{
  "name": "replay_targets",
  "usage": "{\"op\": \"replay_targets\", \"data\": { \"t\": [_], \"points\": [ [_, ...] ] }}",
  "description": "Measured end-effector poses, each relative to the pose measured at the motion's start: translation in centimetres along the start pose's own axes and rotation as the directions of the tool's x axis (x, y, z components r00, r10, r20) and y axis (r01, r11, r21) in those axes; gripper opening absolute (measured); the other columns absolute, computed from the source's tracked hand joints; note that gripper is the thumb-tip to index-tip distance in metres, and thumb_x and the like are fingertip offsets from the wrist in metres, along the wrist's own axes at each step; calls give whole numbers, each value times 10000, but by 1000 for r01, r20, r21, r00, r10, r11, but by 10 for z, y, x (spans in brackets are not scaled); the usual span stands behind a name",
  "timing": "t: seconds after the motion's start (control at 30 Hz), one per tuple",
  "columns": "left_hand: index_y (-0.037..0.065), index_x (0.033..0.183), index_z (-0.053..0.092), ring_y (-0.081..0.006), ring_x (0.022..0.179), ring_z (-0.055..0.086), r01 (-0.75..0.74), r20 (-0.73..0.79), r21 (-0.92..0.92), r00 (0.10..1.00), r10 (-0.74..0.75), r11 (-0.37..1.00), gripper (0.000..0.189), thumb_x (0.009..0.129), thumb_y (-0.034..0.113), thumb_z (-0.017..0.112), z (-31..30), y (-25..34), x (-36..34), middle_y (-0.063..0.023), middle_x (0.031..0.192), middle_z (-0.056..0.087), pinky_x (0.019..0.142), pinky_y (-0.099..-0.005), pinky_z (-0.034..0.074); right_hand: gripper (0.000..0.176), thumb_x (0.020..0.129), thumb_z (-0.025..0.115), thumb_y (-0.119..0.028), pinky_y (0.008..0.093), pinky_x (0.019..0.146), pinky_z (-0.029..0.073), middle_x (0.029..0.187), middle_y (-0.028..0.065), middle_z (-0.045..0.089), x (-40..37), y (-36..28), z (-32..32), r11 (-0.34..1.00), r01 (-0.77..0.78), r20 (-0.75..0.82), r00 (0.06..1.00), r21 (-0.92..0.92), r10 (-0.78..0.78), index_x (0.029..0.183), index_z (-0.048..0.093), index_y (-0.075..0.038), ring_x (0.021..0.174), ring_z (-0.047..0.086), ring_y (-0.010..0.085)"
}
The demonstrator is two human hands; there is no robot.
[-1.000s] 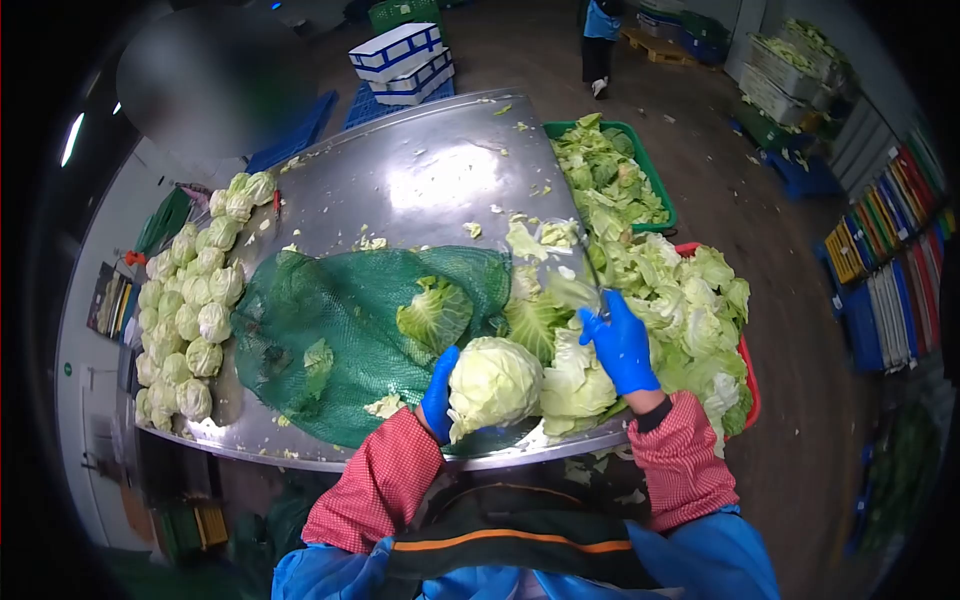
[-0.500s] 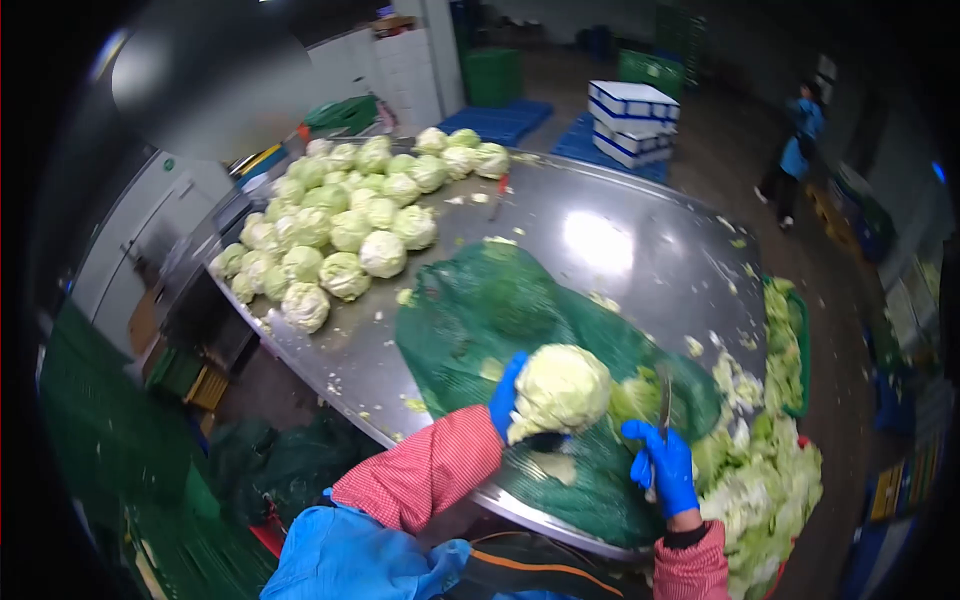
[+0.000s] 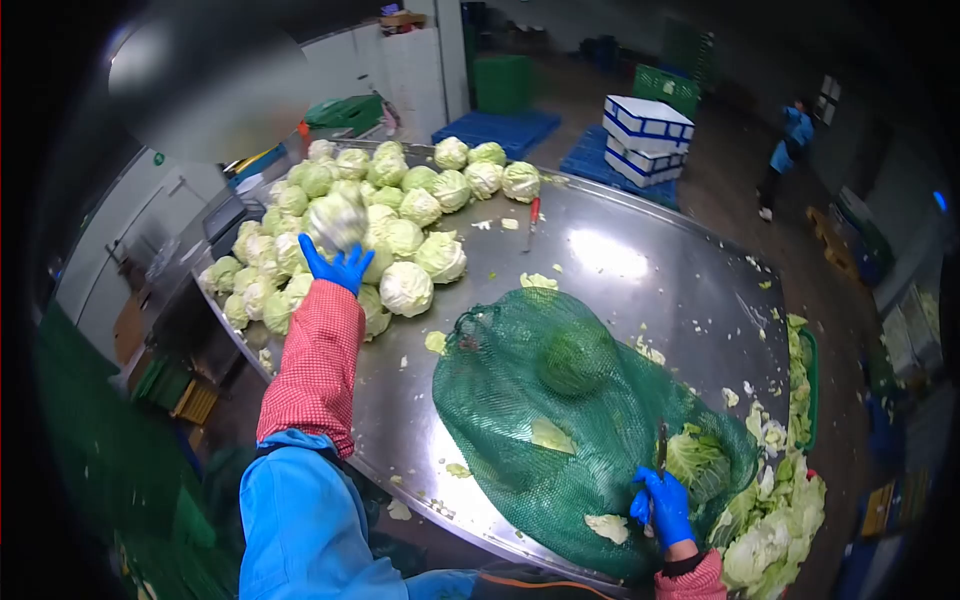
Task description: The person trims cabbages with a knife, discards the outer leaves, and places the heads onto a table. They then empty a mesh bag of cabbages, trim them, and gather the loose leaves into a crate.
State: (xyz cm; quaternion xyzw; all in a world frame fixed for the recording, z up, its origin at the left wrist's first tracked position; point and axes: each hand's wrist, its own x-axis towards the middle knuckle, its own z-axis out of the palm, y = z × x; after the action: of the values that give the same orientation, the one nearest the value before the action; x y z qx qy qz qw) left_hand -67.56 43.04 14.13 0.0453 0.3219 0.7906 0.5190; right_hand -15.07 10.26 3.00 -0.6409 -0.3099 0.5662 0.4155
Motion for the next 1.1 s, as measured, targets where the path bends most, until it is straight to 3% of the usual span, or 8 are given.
{"op": "replay_targets", "data": {
  "t": [0.13,0.2,0.3,0.4,0.5,0.63,0.77,1.1],
  "points": [
    [63,1241,507,-258,1125,547,-143,480,565,858,-183,812,476,905,397,548,19,-80,-27,-110,1189,571,949,-424,454,273,970,508,-245,245,385,355,548,93,565,9,-1,22,994,71,-25,997,80,-69,1037,591,6,393,480,123],
    [86,1043,693,-182,944,616,37,427,861,493,-758,508,231,899,195,551,8,-151,-78,-55,1002,682,876,-356,487,283,976,503,-258,238,392,356,552,86,567,13,-7,31,991,98,-64,994,89,-93,1022,598,4,401,484,115],
    [82,1053,692,-197,914,644,-511,151,840,-102,-983,182,359,843,360,608,-39,-233,-177,-85,985,693,836,-355,486,317,989,486,-293,219,391,361,555,71,574,21,-14,34,987,145,-107,985,72,-137,1038,606,-3,405,490,100],
    [82,989,703,-267,889,666,-817,-9,576,12,-1000,-15,361,808,387,635,-105,-287,-146,-118,952,694,795,-381,510,347,996,475,-319,208,390,363,557,56,578,24,-17,30,979,186,-113,978,83,-176,1063,615,-8,408,491,88],
    [51,988,668,-335,641,684,-326,-174,849,572,-802,-416,186,843,160,628,-86,-283,-94,-206,887,670,517,-445,534,357,1002,464,-322,207,396,366,560,42,579,21,-4,25,982,176,-133,977,71,-166,1081,623,-13,415,493,83],
    [124,1393,340,-281,670,682,-261,272,960,806,-526,97,562,869,55,532,-44,-279,-47,-170,840,618,484,-387,533,349,1006,456,-319,209,408,374,557,31,578,23,9,31,994,102,-143,985,39,-96,1084,637,-32,430,500,77],
    [145,1436,322,-343,902,653,-927,906,375,369,-207,-13,668,851,176,643,-3,-268,-68,-204,1100,595,738,-429,534,257,970,546,-243,257,471,408,594,6,551,18,-19,65,988,9,-70,997,-152,-20,1137,638,-71,482,499,89],
    [68,904,618,-206,654,676,-680,300,733,352,-887,-21,207,924,273,598,-19,-243,-100,-72,771,657,613,-354,545,307,989,516,-261,208,503,390,653,-34,536,42,-29,76,970,196,8,980,-144,-197,1224,618,-93,539,499,45]
  ]
}}
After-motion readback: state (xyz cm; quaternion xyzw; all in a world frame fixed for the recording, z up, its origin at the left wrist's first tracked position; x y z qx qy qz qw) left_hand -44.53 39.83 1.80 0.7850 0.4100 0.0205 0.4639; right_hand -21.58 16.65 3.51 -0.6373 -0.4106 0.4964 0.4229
